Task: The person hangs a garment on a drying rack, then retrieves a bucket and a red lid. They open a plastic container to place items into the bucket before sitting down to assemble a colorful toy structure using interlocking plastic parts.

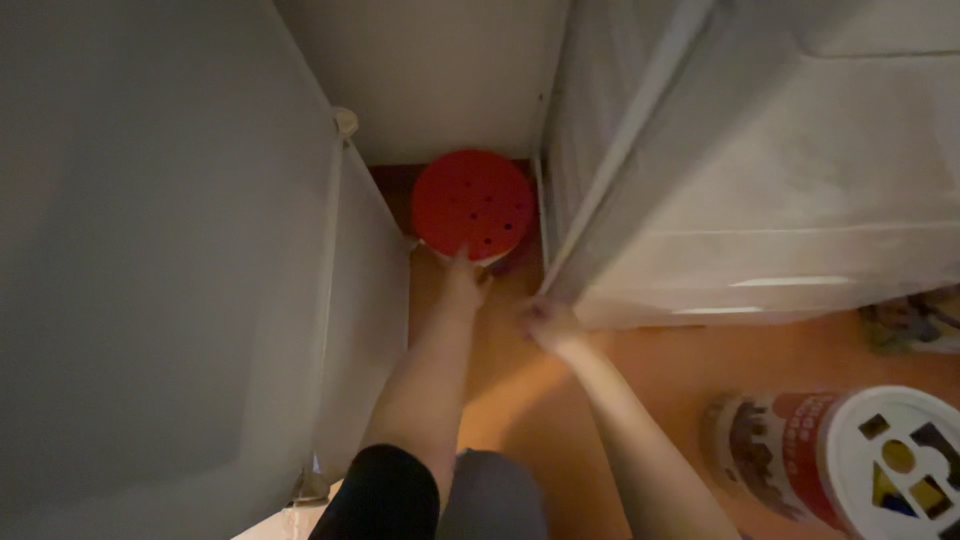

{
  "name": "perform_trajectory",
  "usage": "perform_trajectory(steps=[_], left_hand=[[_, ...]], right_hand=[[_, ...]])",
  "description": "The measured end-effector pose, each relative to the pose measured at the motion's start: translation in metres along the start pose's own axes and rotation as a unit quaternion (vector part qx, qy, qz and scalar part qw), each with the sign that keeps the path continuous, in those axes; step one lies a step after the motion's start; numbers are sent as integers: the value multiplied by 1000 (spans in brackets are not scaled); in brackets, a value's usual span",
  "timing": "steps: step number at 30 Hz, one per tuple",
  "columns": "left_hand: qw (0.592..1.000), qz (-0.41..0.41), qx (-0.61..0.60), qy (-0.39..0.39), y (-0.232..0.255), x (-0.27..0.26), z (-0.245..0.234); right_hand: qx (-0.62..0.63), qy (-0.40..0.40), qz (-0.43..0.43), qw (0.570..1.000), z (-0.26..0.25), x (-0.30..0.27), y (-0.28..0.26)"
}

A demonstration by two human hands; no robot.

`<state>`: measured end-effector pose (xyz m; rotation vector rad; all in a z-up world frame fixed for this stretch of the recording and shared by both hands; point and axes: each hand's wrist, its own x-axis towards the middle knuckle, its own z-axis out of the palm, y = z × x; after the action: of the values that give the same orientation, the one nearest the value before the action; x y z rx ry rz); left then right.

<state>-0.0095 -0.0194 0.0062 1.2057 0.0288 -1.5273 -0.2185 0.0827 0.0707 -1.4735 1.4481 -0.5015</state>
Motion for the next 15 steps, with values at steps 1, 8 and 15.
perform_trajectory(steps=[1,8,15], left_hand=[[999,-16,-22,28,1,3,10],[998,7,-49,36,11,-33,50],[997,41,-60,38,-18,-63,16]], right_hand=[[-2,1,-1,1000,-1,-2,-3],[88,-15,69,994,-33,-34,-33],[118,-6,51,992,-28,-28,-7]])
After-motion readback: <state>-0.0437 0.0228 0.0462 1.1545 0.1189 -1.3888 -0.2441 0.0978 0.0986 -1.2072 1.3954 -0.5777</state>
